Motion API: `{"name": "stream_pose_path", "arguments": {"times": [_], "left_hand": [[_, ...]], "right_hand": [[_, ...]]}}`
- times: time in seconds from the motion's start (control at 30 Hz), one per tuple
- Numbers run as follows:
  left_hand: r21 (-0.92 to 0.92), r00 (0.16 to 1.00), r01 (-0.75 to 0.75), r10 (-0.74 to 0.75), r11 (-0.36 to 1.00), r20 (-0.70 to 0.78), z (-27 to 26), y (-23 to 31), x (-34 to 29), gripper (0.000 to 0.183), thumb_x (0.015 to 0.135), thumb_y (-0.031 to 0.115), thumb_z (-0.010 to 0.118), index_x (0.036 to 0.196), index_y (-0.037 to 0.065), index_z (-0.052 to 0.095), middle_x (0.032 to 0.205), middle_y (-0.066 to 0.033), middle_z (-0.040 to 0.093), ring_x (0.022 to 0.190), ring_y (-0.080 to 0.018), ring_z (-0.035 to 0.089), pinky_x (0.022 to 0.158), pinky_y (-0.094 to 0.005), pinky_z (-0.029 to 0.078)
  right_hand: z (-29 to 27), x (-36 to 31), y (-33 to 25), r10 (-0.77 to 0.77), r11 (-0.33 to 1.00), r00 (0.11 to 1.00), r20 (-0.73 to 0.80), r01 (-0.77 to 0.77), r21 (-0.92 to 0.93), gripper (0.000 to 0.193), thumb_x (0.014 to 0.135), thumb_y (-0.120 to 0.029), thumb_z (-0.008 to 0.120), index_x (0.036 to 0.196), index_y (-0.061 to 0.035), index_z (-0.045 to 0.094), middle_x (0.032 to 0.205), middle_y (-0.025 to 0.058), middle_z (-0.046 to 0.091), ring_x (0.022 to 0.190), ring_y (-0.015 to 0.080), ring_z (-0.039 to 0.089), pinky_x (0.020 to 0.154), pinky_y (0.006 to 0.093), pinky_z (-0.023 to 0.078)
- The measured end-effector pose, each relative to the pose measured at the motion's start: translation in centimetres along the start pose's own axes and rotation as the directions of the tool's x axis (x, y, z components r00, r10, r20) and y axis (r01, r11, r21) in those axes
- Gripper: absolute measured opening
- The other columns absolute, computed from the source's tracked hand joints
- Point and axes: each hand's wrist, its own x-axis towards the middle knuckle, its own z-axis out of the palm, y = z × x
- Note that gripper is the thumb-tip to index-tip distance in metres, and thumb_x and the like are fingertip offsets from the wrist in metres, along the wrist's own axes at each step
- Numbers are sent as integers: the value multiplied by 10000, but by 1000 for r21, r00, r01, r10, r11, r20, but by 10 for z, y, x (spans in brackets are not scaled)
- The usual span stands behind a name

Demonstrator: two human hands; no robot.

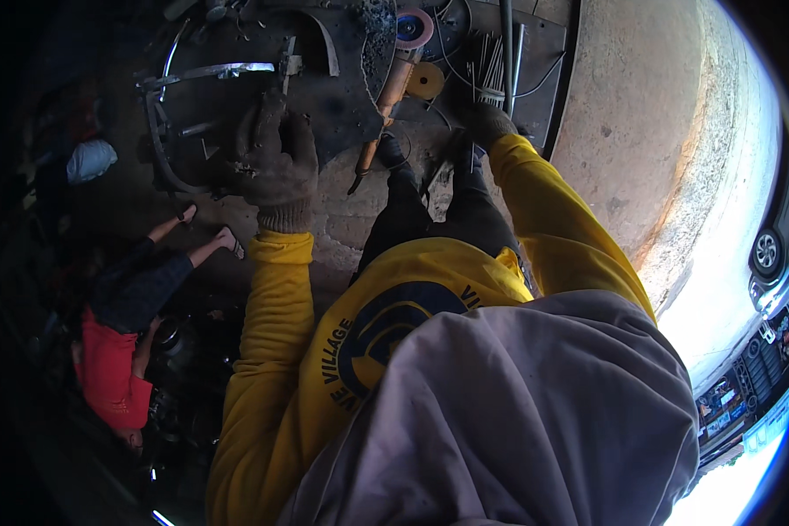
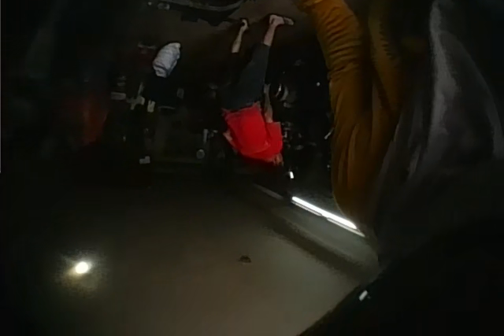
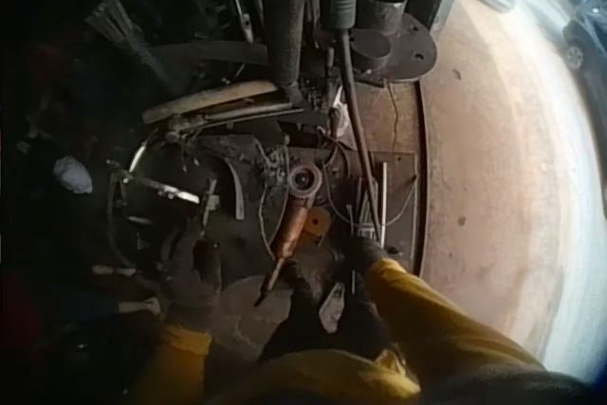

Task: The person joins metal components of a framework using a welding torch, then taps the joints with a hammer.

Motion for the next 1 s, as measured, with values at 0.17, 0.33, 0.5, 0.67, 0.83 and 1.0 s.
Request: {"name": "stream_pose_path", "arguments": {"times": [0.17,0.33,0.5,0.67,0.83,1.0], "left_hand": [[-9,998,-13,12,1000,-67,1,5,13,68,825,13,721,874,28,676,1212,-132,639,1052,-348,631,810,-401,568],[-141,982,186,-187,972,10,6,3,-4,103,831,13,711,929,42,698,1192,-131,651,1041,-341,628,814,-398,565],[-107,996,91,-93,990,-14,1,-2,5,322,832,174,742,1145,109,708,1156,-144,663,986,-299,677,809,-389,579],[-276,951,300,-310,913,9,1,4,8,306,849,165,730,1148,108,699,1147,-130,670,989,-297,683,809,-388,580],[-405,897,388,-440,828,-38,-1,2,11,261,817,137,752,1075,112,718,1085,-100,695,911,-286,688,780,-388,571],[-355,904,345,-409,869,-123,-10,-3,20,241,841,166,743,1078,126,717,1055,-118,703,898,-299,700,758,-385,576]], "right_hand": [[8,48,7,230,973,971,-59,-230,2,467,953,-424,508,1186,-66,695,1191,236,674,1155,396,628,1005,463,483],[-37,34,-56,417,903,906,-76,-403,147,525,941,-490,520,1184,-61,699,1204,240,670,1178,395,620,1024,456,475],[-38,18,-63,341,932,897,-279,-283,228,504,915,-430,595,1264,-69,642,1214,242,664,1175,397,618,996,458,485],[-3,-17,-35,-85,987,964,-253,116,109,524,902,-353,671,1332,-67,581,1225,201,672,1178,345,630,1007,429,489],[-54,-116,-86,-94,875,943,-318,231,425,413,941,-255,671,1271,-13,619,1156,146,708,1049,237,688,928,343,522],[-203,-129,-167,-179,506,517,-837,778,372,336,989,-189,637,1256,15,625,969,88,691,857,140,647,760,277,546]]}}
